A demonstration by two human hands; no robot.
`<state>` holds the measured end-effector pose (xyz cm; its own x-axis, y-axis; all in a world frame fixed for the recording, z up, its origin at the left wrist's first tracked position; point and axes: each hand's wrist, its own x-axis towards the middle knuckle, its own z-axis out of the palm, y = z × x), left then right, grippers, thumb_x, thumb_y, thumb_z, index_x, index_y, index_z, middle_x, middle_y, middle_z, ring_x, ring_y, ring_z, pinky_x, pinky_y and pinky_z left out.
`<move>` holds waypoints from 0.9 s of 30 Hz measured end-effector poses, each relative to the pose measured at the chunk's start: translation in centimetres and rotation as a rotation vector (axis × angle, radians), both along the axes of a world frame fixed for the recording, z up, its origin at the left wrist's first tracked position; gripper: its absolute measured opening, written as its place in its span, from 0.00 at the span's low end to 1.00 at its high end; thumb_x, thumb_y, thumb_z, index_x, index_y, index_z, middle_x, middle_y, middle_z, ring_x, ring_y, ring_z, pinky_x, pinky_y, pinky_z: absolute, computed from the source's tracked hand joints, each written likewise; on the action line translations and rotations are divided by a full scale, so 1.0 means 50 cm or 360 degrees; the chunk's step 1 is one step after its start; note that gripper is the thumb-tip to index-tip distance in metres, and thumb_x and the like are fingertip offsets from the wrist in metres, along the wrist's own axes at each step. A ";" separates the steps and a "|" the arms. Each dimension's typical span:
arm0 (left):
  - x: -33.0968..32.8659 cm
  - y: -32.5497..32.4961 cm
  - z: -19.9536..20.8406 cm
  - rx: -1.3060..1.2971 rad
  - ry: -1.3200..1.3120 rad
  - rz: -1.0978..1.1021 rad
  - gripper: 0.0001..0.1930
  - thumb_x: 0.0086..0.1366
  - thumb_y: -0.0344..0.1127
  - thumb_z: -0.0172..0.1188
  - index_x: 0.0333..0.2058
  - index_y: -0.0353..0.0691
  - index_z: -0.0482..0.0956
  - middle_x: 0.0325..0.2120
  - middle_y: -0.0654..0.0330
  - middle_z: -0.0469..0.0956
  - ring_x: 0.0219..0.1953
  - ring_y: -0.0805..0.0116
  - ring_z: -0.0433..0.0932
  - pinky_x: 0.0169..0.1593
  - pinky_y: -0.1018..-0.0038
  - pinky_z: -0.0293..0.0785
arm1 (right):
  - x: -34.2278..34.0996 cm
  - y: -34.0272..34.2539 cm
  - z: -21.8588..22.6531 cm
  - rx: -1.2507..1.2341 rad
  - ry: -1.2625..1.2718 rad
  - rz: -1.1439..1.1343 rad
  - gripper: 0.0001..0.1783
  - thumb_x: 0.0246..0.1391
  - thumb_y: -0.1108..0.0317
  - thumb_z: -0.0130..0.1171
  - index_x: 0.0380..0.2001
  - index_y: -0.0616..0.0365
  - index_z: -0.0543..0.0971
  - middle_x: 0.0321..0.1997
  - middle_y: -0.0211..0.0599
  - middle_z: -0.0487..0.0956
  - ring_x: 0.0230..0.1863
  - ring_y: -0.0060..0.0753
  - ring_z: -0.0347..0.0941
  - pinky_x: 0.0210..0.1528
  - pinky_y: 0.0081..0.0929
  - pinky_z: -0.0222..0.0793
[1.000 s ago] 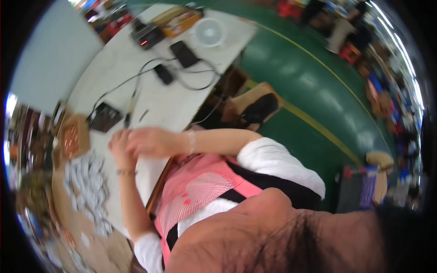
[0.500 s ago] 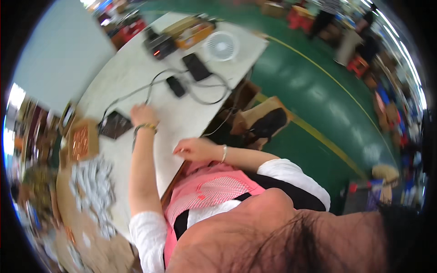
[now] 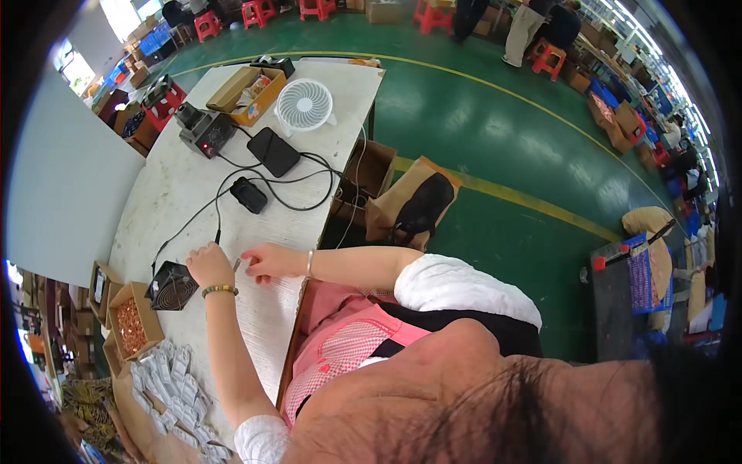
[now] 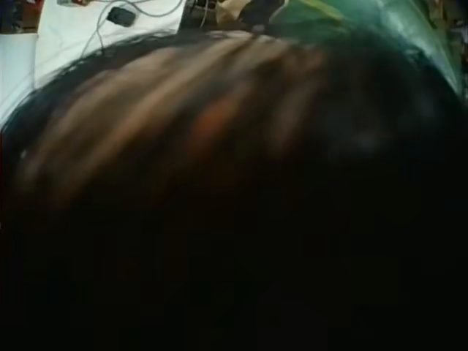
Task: The recorder is soldering components into plastic electronic housings at a factory workbench.
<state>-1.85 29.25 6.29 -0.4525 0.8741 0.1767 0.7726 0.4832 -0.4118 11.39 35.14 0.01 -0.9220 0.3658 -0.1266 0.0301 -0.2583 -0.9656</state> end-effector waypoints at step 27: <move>0.041 -0.338 0.038 0.1336 -0.0588 -0.0286 0.10 0.48 0.25 0.57 0.31 0.44 0.77 0.29 0.64 0.73 0.32 0.65 0.71 0.36 0.69 0.63 | -0.136 0.008 0.025 -0.0565 0.0044 0.0330 0.11 0.51 0.60 0.52 0.29 0.57 0.73 0.19 0.32 0.73 0.18 0.25 0.71 0.17 0.19 0.65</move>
